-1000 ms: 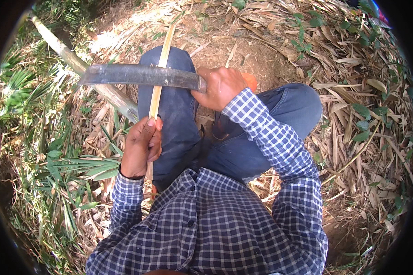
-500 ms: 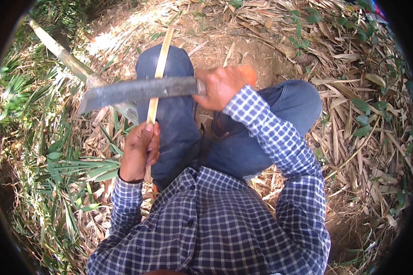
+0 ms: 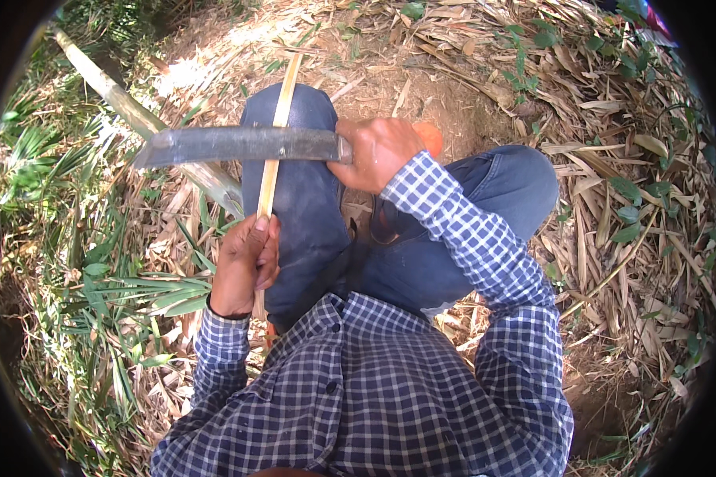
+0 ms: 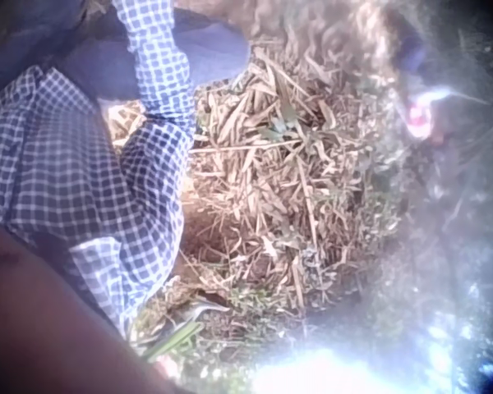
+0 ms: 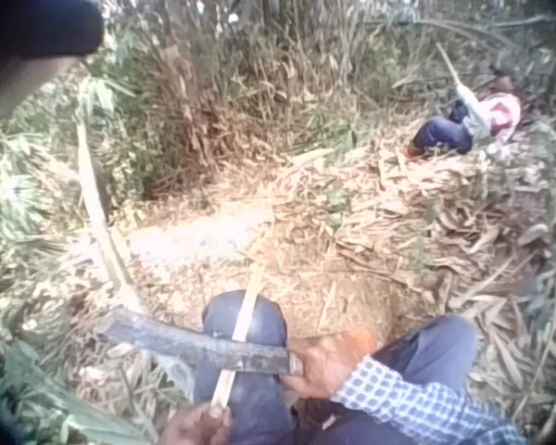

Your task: The person sits on the ground and uses a curved blade to shave a thin strip of bamboo held against their leg. They repeatedly scrape the blade along the bamboo to thin it, occasionally adjusting their grip.

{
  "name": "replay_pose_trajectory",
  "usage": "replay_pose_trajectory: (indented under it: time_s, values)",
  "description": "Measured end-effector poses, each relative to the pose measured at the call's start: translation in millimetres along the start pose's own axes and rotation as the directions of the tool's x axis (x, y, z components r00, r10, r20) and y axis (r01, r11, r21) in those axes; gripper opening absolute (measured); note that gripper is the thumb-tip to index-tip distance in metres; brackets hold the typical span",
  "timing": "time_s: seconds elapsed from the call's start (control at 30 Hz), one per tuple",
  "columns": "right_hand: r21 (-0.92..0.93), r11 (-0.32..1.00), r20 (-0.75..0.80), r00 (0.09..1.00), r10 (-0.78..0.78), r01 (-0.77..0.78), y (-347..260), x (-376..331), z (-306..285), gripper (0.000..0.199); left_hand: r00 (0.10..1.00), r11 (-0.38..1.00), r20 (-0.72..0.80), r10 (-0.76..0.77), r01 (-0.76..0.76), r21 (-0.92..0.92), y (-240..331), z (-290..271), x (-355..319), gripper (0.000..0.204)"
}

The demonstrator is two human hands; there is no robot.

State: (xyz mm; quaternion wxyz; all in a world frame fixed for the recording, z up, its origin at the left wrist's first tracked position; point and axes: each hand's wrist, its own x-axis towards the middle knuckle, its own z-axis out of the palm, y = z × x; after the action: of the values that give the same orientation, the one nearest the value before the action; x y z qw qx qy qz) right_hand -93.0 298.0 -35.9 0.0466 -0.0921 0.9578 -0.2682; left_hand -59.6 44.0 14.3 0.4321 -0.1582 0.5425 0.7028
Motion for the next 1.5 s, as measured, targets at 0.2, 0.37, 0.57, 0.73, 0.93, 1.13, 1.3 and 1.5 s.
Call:
replay_pose_trajectory:
  time_s: [0.2,0.37,0.57,0.73,0.93,1.13,1.3,1.5]
  values:
    - [-0.031,0.999,-0.056,0.998,0.021,-0.023,7.1,1.2,1.7,0.022,1.0,0.999,0.014,0.004,-0.005,0.038,-6.6,-2.7,-3.4,0.028]
    - [0.003,1.0,-0.03,0.999,-0.031,0.031,-2.6,-8.5,3.7,0.022,0.998,1.0,0.053,-0.029,0.029,0.013,-5.0,-4.0,-3.8,0.029]
    - [-0.044,0.995,-0.07,0.993,0.091,-0.094,3.7,5.5,-0.9,0.025,0.998,1.0,0.052,-0.03,0.029,0.007,-7.4,-1.5,-5.6,0.029]
    - [-0.049,0.998,-0.002,0.999,-0.035,0.035,1.5,-2.5,1.3,0.026,0.999,1.0,0.028,-0.021,0.021,-0.005,-10.7,1.6,-7.7,0.025]
    - [-0.019,0.997,-0.105,0.992,0.067,-0.069,20.1,9.4,-0.8,0.021,0.997,0.998,0.05,-0.058,0.056,0.037,-11.1,-2.1,-14.3,0.029]
    - [-0.085,0.99,-0.087,0.99,0.108,-0.115,23.1,16.3,0.9,0.027,0.999,0.998,0.038,-0.025,0.023,0.053,-12.3,-1.3,-9.3,0.028]
    - [-0.058,0.995,-0.104,0.992,0.076,-0.082,20.6,22.4,-0.3,0.026,1.0,1.0,0.024,-0.017,0.017,0.004,-9.3,-0.5,-6.9,0.024]
    - [-0.049,0.999,-0.108,0.994,0.018,-0.023,16.2,18.6,5.1,0.03,0.999,0.998,0.029,-0.028,0.026,0.053,-13.6,-2.8,-14.0,0.028]
